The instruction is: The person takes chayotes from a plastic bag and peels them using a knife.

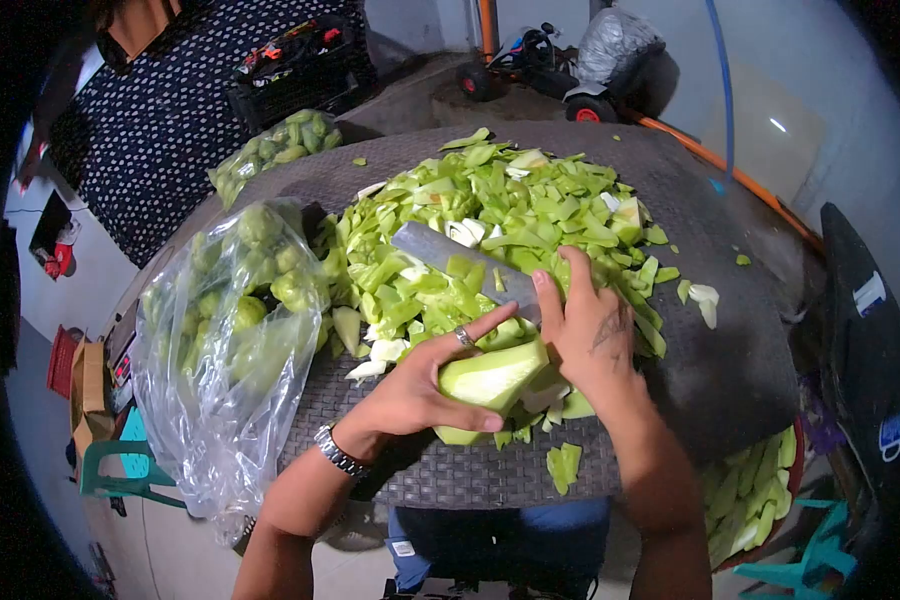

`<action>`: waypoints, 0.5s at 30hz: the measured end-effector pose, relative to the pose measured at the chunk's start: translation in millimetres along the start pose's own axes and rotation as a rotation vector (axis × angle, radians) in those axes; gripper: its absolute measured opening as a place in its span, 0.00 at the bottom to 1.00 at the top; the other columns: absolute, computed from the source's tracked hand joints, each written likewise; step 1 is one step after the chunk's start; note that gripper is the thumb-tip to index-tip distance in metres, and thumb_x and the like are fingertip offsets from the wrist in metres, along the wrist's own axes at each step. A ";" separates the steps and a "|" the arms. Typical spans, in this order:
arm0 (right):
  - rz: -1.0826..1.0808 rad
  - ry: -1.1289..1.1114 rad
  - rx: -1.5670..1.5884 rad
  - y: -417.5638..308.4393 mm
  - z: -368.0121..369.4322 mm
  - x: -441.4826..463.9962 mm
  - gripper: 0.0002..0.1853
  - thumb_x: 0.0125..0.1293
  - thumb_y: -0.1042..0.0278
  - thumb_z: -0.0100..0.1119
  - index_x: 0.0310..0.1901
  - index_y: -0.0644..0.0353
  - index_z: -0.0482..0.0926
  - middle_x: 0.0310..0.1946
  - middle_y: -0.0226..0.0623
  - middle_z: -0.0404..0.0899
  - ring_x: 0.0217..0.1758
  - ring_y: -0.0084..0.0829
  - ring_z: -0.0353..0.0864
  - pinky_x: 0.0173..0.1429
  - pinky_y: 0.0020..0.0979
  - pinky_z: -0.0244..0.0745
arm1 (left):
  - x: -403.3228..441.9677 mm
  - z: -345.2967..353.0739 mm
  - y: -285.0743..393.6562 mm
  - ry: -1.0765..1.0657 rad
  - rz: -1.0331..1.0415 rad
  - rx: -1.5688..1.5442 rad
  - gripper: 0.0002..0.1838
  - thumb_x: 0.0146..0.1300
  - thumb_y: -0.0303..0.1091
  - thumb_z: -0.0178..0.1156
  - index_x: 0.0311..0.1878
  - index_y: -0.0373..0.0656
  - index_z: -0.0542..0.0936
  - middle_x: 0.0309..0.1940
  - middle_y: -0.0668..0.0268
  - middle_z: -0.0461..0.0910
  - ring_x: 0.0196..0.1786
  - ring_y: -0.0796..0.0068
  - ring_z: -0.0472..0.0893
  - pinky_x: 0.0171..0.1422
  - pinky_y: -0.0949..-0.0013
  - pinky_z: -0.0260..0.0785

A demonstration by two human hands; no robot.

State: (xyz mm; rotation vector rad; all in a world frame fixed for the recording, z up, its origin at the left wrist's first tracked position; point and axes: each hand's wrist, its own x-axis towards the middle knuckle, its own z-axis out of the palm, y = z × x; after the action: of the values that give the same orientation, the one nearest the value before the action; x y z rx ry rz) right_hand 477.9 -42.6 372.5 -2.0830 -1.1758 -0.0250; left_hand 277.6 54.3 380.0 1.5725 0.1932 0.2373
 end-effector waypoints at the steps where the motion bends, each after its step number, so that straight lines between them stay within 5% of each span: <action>1: 0.020 -0.025 0.014 -8.0 -4.1 -2.1 0.28 0.76 0.53 0.58 0.70 0.58 0.68 0.30 0.59 0.85 0.38 0.65 0.86 0.49 0.58 0.78 | 0.7 -0.2 -1.7 0.009 0.013 0.014 0.61 0.52 0.25 0.82 0.86 0.50 0.55 0.57 0.64 0.85 0.60 0.78 0.78 0.73 0.70 0.65; 15: -0.105 -0.113 0.097 -17.8 -15.6 -3.8 0.31 0.77 0.60 0.57 0.77 0.56 0.61 0.24 0.52 0.83 0.32 0.59 0.85 0.44 0.54 0.77 | 4.2 -15.4 -4.6 0.068 -0.003 0.099 0.68 0.45 0.22 0.82 0.88 0.54 0.51 0.59 0.68 0.81 0.56 0.78 0.75 0.69 0.73 0.65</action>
State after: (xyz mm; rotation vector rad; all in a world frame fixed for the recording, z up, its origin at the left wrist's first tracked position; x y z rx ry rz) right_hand 467.3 -49.2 393.0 -1.9575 -1.3273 0.0994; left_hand 277.6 70.4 375.7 1.6635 0.2639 0.2821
